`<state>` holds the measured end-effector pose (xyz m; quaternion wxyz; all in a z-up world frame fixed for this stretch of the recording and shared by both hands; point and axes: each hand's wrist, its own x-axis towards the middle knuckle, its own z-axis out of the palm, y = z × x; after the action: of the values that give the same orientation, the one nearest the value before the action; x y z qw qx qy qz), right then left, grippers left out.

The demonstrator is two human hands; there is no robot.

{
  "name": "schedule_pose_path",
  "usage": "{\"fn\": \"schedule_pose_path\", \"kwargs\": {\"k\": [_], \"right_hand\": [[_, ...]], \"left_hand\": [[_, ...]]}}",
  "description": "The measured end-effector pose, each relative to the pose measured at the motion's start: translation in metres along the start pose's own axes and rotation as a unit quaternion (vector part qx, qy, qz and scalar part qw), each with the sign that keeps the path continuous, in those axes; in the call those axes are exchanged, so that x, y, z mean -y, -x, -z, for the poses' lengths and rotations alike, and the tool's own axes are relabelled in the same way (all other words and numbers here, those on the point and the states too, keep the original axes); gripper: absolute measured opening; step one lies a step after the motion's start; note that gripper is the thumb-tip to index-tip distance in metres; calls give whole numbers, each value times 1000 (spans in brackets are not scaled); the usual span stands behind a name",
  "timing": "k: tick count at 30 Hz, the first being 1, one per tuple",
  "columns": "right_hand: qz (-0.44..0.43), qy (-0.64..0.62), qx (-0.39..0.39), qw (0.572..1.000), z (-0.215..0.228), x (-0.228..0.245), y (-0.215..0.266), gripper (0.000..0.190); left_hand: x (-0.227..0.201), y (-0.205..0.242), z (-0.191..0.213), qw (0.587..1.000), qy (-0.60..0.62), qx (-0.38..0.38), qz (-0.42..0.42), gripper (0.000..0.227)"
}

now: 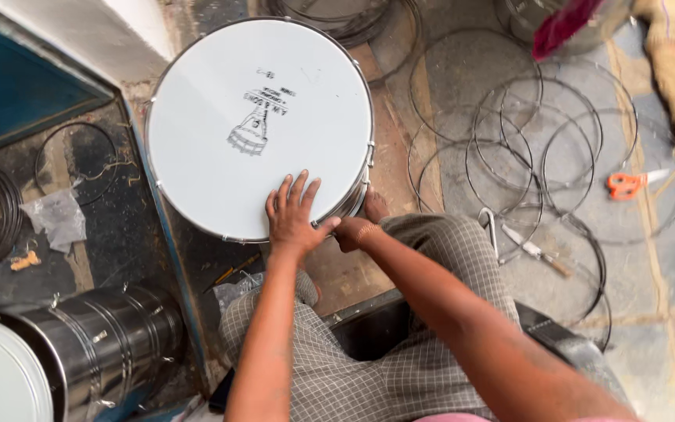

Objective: The person is assembling a drum by tightening the tension rods on the drumhead using a drum key. They systematically rotate the key to secure the head to the metal shell.

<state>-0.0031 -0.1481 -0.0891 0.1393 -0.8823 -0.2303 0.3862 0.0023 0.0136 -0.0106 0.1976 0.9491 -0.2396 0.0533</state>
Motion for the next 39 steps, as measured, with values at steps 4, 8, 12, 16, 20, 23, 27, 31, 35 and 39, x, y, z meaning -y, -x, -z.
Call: {"fn": "schedule_pose_path", "kwargs": {"k": [4, 8, 12, 16, 20, 23, 27, 31, 35, 39], "right_hand": [[-138, -138, -1, 981, -8, -16, 20, 37], [-188, -556, -112, 802, -32, -15, 51, 39], [-68, -715, -294, 631, -22, 12, 56, 37], [-36, -720, -343, 602, -21, 13, 44, 36], [-67, -698, -396, 593, -29, -5, 18, 33], [-74, -669, -450, 587, -14, -16, 23, 32], [-180, -508, -552, 636, 41, -41, 38, 44], [-172, -488, -615, 596, 66, -35, 58, 40], [-27, -688, -579, 437, 28, -12, 74, 33], [-21, -696, -441, 567, -22, 7, 81, 27]], "left_hand": [[86, -5, 10, 930, 196, -265, 164, 56], [121, 23, 76, 825, -120, -395, 386, 66], [131, 22, 68, 760, 212, -217, 575, 49], [136, 31, 54, 814, 103, -180, 543, 46], [127, 31, 66, 850, 27, -143, 506, 49], [104, 38, 65, 765, 272, -94, 576, 47], [63, 38, 42, 711, 357, -59, 603, 46], [26, 54, 5, 649, 509, -73, 561, 35], [16, 72, 9, 780, 363, 30, 508, 39], [-11, 60, 34, 943, 81, -89, 309, 32]]}}
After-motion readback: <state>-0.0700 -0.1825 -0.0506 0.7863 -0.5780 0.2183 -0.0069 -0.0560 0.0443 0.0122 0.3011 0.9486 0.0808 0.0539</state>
